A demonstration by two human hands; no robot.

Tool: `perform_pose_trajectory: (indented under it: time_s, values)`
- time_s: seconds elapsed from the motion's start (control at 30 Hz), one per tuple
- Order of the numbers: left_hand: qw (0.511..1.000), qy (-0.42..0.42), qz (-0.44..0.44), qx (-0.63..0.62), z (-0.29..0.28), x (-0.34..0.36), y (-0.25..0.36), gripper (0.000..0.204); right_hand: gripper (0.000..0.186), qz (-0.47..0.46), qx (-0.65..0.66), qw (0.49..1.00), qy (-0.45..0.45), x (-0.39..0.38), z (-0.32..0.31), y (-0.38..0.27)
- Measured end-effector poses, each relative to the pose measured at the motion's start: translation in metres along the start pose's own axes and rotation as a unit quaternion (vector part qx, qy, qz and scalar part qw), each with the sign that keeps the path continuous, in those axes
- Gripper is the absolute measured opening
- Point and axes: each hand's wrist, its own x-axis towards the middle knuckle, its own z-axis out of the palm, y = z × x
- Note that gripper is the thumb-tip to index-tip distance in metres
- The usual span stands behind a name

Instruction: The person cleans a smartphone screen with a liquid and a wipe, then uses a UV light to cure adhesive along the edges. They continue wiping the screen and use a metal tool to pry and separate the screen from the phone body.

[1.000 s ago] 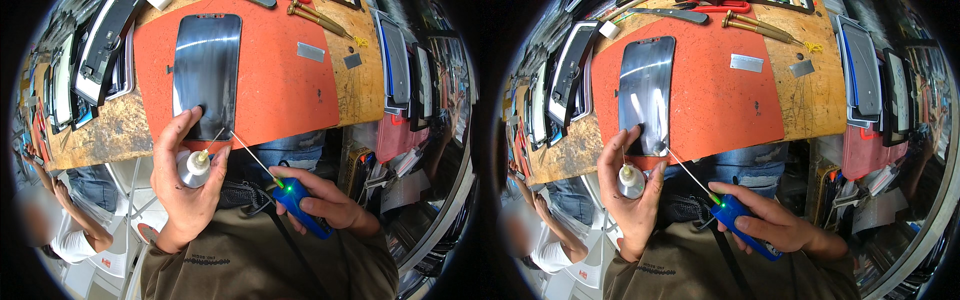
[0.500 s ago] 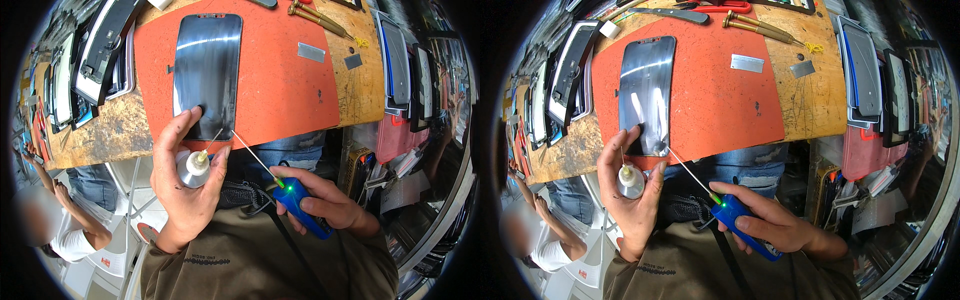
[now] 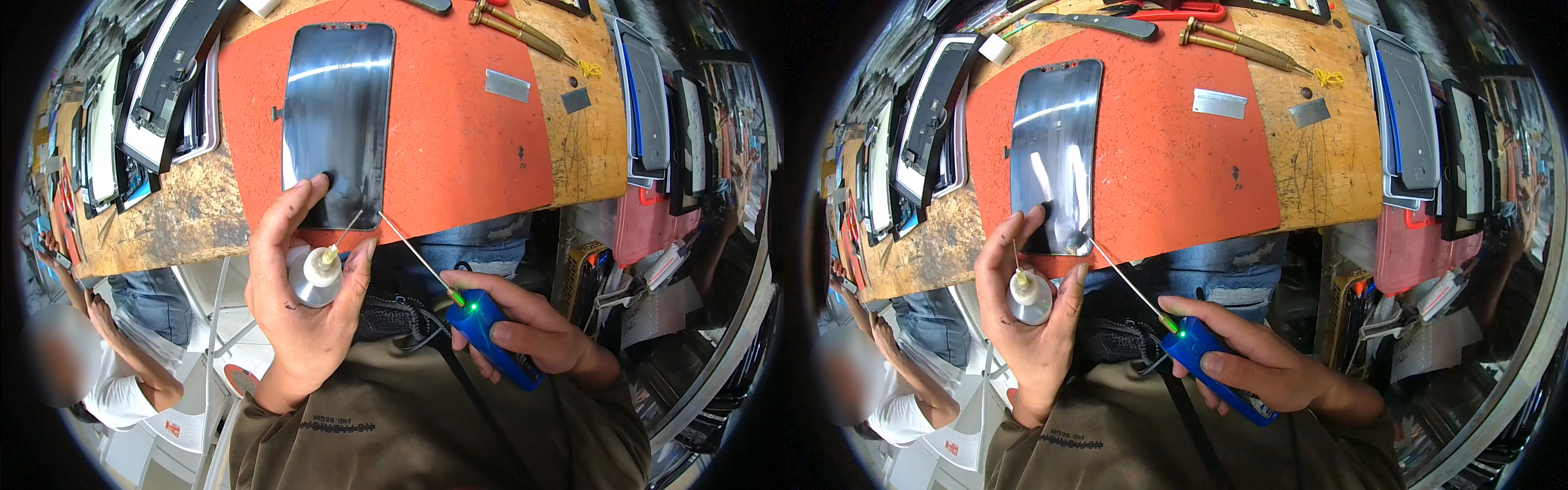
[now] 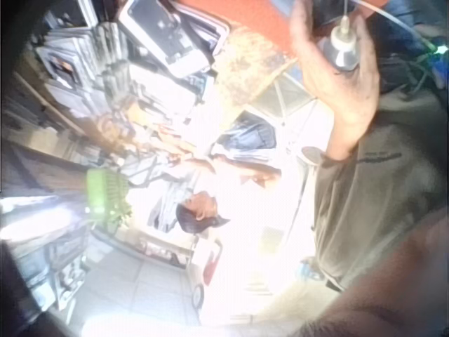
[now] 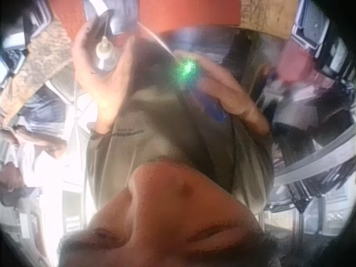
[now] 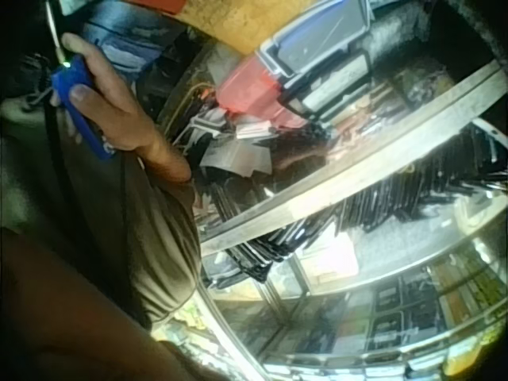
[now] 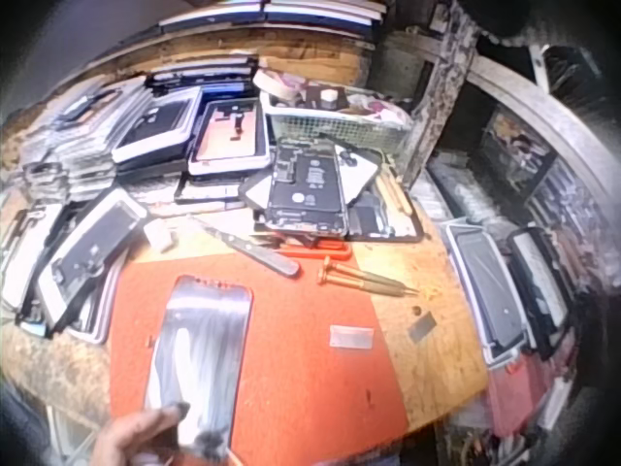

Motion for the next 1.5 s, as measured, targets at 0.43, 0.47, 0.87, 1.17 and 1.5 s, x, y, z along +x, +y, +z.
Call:
perform_pose_trajectory:
  time_s: [0.43, 0.47, 0.87, 1.17, 1.5]
  values:
    - [1.000, -0.001, 0.002, -0.003, -0.0006, 0.0001, -0.0002, 0.077, 0.074, 0.003, 0.009, 1.000, 0.001, 0.0005, 0.0013, -0.0003]
    - [1.000, -0.001, -0.002, -0.006, -0.0008, 0.0000, -0.0007, 0.077, 0.074, 0.003, 0.009, 1.000, 0.001, 0.0006, 0.0012, -0.0001]
    - [0.996, -0.031, -0.066, -0.042, -0.0051, -0.0051, 0.0027, 0.080, 0.073, -0.005, 0.005, 1.000, -0.001, 0.0018, 0.0010, 0.0038]
    - [1.000, -0.004, -0.003, -0.009, -0.0014, 0.0003, -0.0011, 0.078, 0.073, -0.006, 0.008, 1.000, 0.002, 0.0006, 0.0010, 0.0025]
    - [1.000, -0.005, -0.003, -0.002, -0.0025, -0.0014, -0.0006, 0.075, 0.076, -0.004, 0.001, 1.000, 0.025, -0.0015, 0.0035, 0.0024]
